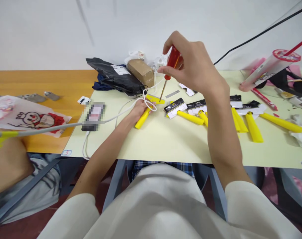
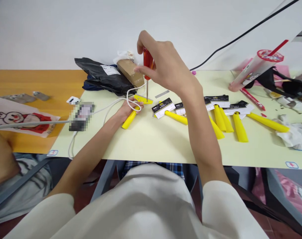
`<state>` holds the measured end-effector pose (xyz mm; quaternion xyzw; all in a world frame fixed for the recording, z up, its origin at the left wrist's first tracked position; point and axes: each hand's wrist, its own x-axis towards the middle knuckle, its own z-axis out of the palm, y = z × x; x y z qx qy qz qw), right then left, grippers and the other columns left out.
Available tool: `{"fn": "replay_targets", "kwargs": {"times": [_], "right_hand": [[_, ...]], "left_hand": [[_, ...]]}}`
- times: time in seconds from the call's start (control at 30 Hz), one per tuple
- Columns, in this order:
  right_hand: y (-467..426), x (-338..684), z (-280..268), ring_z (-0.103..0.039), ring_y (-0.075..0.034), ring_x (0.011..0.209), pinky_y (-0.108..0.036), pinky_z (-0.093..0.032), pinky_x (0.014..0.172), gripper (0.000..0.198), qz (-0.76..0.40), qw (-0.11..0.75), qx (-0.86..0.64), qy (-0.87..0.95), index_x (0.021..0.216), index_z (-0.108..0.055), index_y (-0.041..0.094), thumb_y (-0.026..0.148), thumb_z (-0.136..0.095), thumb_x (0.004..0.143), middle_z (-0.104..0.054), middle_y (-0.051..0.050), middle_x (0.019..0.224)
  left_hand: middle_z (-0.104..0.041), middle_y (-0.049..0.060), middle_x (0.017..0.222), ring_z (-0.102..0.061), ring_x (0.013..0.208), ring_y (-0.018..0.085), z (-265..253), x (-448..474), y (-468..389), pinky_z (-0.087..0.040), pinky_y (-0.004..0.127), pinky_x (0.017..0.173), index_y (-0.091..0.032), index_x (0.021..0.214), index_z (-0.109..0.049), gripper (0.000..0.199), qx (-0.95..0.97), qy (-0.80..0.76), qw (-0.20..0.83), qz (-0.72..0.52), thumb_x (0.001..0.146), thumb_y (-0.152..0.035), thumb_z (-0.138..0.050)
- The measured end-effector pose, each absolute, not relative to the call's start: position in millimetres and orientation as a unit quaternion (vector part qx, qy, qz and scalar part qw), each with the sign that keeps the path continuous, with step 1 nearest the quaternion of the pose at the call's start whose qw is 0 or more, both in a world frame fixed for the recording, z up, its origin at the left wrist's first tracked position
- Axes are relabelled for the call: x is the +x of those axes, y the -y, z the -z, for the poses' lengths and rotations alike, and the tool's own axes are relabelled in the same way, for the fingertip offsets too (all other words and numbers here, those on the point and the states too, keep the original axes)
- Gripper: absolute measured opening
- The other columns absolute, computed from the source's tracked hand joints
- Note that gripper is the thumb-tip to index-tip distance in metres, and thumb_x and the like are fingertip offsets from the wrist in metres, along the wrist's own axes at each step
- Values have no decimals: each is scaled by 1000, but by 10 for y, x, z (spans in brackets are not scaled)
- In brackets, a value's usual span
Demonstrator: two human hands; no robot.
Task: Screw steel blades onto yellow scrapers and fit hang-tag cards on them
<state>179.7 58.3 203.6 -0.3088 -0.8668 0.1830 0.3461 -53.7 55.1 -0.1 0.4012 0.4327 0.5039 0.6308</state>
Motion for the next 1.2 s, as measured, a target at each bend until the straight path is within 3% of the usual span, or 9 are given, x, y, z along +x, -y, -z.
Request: {"fn": "replay_targets", "kwargs": {"times": [0.13, 0.3, 0.47, 0.63, 0.77, 1.0, 1.2], "right_hand": [[-574, 1816, -2038, -69, -31, 101, -52, -59, 94, 38, -206, 313, -269, 887, 124, -56, 42, 34, -71, 89, -73, 1, 113], [-568, 1806, -2041, -71, -35, 97, -54, -57, 92, 36, -186, 339, -301, 872, 113, -60, 44, 37, -80, 84, -75, 3, 97], [-528, 1780, -2055, -68, -30, 102, -51, -58, 95, 31, -166, 304, -267, 899, 121, -55, 38, 32, -68, 94, -72, -2, 120], [-551, 1752, -2029, -68, -31, 97, -50, -58, 93, 31, -165, 337, -294, 879, 116, -58, 42, 43, -75, 91, -74, 3, 95], [-538, 1771, -2024, -68, -29, 106, -51, -60, 96, 28, -179, 320, -267, 891, 123, -57, 41, 43, -67, 97, -73, 1, 122], [-532, 1719, -2061, -70, -34, 104, -52, -58, 91, 34, -203, 337, -298, 870, 101, -60, 42, 51, -82, 78, -75, 1, 92], [-597, 1666, -2029, -69, -36, 115, -54, -54, 93, 44, -211, 348, -310, 859, 101, -56, 42, 61, -82, 71, -78, 1, 93]], "left_hand": [[-70, 2, 70, -55, 48, 9, 3, -542, -551, -38, 20, 42, -16, 84, -66, 31, 410, -429, 628, -504, 75, -28, -93], [-66, 0, 65, -53, 47, 8, -15, -533, -535, -39, 20, 45, -16, 86, -67, 32, 407, -437, 630, -496, 75, -29, -94], [-68, 2, 68, -55, 49, 8, 6, -546, -551, -38, 20, 44, -16, 80, -67, 30, 423, -429, 628, -493, 74, -29, -94], [-69, 2, 67, -54, 48, 8, 52, -565, -576, -38, 20, 44, -18, 81, -67, 30, 422, -425, 631, -494, 74, -28, -94], [-69, 2, 68, -56, 49, 9, 38, -562, -568, -39, 20, 44, -19, 83, -65, 30, 417, -434, 627, -495, 76, -27, -93], [-65, -2, 67, -57, 51, 9, 24, -553, -559, -37, 19, 44, -19, 87, -65, 30, 407, -423, 637, -499, 75, -20, -93], [-66, -2, 68, -57, 51, 9, 22, -547, -557, -39, 20, 45, -20, 87, -63, 35, 409, -434, 633, -493, 71, -22, -94]]}}
